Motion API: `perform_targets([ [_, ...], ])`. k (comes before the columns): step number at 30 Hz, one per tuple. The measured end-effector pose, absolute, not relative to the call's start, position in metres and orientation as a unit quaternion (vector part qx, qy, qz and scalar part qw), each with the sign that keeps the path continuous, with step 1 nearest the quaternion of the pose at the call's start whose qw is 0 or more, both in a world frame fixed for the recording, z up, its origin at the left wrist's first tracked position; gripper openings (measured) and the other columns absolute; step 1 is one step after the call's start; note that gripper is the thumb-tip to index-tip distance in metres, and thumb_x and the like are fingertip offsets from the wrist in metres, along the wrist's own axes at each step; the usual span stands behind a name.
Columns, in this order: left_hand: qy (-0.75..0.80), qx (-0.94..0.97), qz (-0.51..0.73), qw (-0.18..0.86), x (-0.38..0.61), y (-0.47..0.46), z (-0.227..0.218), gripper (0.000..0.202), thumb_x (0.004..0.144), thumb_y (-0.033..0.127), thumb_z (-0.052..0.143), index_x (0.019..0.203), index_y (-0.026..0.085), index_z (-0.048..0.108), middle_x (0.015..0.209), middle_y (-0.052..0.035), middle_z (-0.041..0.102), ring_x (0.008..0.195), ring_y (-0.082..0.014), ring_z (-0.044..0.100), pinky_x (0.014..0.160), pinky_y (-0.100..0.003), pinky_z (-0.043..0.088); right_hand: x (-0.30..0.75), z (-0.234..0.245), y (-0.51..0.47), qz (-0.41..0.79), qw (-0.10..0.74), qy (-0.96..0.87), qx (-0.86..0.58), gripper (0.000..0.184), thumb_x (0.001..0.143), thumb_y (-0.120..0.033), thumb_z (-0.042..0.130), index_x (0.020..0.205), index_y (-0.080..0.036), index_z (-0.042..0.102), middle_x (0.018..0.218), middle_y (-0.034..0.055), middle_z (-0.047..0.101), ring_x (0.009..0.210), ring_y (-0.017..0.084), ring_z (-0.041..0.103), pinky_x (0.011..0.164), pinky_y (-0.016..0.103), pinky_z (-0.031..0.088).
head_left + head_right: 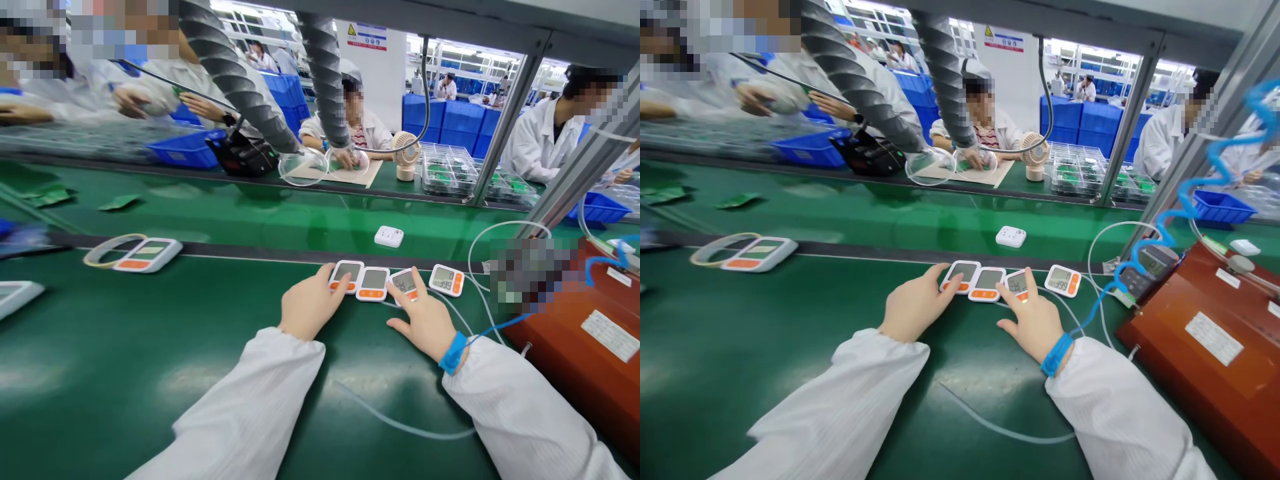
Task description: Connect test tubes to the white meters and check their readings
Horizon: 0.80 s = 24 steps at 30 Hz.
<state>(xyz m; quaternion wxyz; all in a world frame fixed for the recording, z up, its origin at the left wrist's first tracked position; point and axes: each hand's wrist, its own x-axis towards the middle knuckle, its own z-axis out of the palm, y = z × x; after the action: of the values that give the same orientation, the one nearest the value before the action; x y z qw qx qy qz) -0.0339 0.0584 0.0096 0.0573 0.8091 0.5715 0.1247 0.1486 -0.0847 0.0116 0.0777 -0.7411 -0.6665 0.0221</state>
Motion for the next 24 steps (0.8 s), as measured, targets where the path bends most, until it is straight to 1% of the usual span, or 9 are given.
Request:
perform_targets([
  [2,0.482,0.855,0.185,0.048,-0.029,0.049,0.008,0.052,0.093,0.049,0.042,0.129,0.018,0.06,0.09,-0.0137,0.071,0.087,-0.03,0.068,0.075,-0.036,0.049,0.146,0.011,-0.086,0.012,0.063,-0.682,-0.728,0.065,0.089,-0.048,0.07,0.147,-0.04,0.042,0.156,0.014,0.028,0.102,0.027,0.062,0.08,0.037,0.055],
  [3,0.418,0.882,0.212,0.048,-0.026,0.046,0.005,0.048,0.092,0.047,0.046,0.127,0.019,0.062,0.1,-0.0145,0.071,0.097,-0.0302,0.066,0.083,-0.038,0.049,0.145,0.011,-0.086,0.007,0.055,-0.681,-0.73,0.062,0.089,-0.047,0.07,0.145,-0.038,0.045,0.153,0.0142,0.033,0.106,0.029,0.059,0.081,0.039,0.054],
  [6,0.269,0.929,0.246,0.059,-0.02,0.042,-0.007,0.04,0.09,0.043,0.054,0.123,0.024,0.066,0.131,-0.0152,0.06,0.129,-0.0346,0.049,0.106,-0.05,0.04,0.144,0.01,-0.086,-0.006,0.054,-0.669,-0.741,0.057,0.09,-0.044,0.07,0.142,-0.031,0.051,0.142,0.0162,0.044,0.11,0.032,0.053,0.084,0.043,0.053],
  [8,0.25,0.935,0.241,0.073,-0.018,0.046,-0.017,0.038,0.092,0.042,0.052,0.123,0.026,0.066,0.137,-0.0147,0.056,0.136,-0.036,0.041,0.11,-0.056,0.035,0.146,0.007,-0.085,-0.023,0.075,-0.676,-0.733,0.056,0.089,-0.039,0.071,0.141,-0.028,0.052,0.144,0.0162,0.043,0.116,0.034,0.048,0.09,0.047,0.05],
  [12,0.276,0.927,0.236,0.094,-0.019,0.057,-0.031,0.037,0.095,0.039,0.046,0.121,0.023,0.067,0.136,-0.0155,0.057,0.133,-0.0345,0.047,0.109,-0.058,0.036,0.154,-0.003,-0.083,-0.031,0.121,-0.697,-0.706,0.052,0.087,-0.035,0.075,0.136,-0.035,0.057,0.157,0.0099,0.026,0.14,0.041,0.023,0.105,0.056,0.038],
  [14,0.279,0.921,0.252,0.1,-0.019,0.058,-0.032,0.034,0.094,0.034,0.046,0.118,0.021,0.068,0.135,-0.0162,0.058,0.133,-0.0341,0.047,0.11,-0.058,0.036,0.157,-0.006,-0.082,-0.008,0.119,-0.711,-0.693,0.046,0.088,-0.039,0.073,0.133,-0.037,0.06,0.158,0.0083,0.023,0.142,0.043,0.018,0.104,0.057,0.039],
  [17,0.261,0.912,0.29,0.126,-0.017,0.052,-0.026,0.03,0.093,0.029,0.047,0.11,0.019,0.069,0.13,-0.0153,0.061,0.133,-0.0323,0.046,0.11,-0.055,0.039,0.159,-0.008,-0.081,0.015,0.114,-0.722,-0.683,0.04,0.09,-0.042,0.07,0.129,-0.035,0.064,0.157,0.0088,0.025,0.139,0.041,0.026,0.1,0.055,0.043],
  [20,0.241,0.896,0.322,0.186,-0.015,0.04,-0.014,0.027,0.093,0.03,0.048,0.105,0.02,0.07,0.122,-0.0127,0.065,0.123,-0.0273,0.055,0.106,-0.047,0.044,0.159,-0.007,-0.081,0.019,0.133,-0.708,-0.694,0.031,0.091,-0.036,0.068,0.121,-0.03,0.067,0.152,0.0113,0.033,0.131,0.037,0.039,0.1,0.053,0.045],
  [24,0.285,0.83,0.324,0.353,-0.01,0.026,-0.003,0.031,0.092,0.04,0.051,0.1,0.018,0.07,0.105,-0.0118,0.071,0.097,-0.0233,0.067,0.093,-0.041,0.052,0.156,-0.004,-0.081,0.02,0.24,-0.662,-0.709,0.028,0.09,-0.023,0.065,0.118,-0.023,0.066,0.149,0.0148,0.033,0.132,0.031,0.043,0.106,0.044,0.043],
])
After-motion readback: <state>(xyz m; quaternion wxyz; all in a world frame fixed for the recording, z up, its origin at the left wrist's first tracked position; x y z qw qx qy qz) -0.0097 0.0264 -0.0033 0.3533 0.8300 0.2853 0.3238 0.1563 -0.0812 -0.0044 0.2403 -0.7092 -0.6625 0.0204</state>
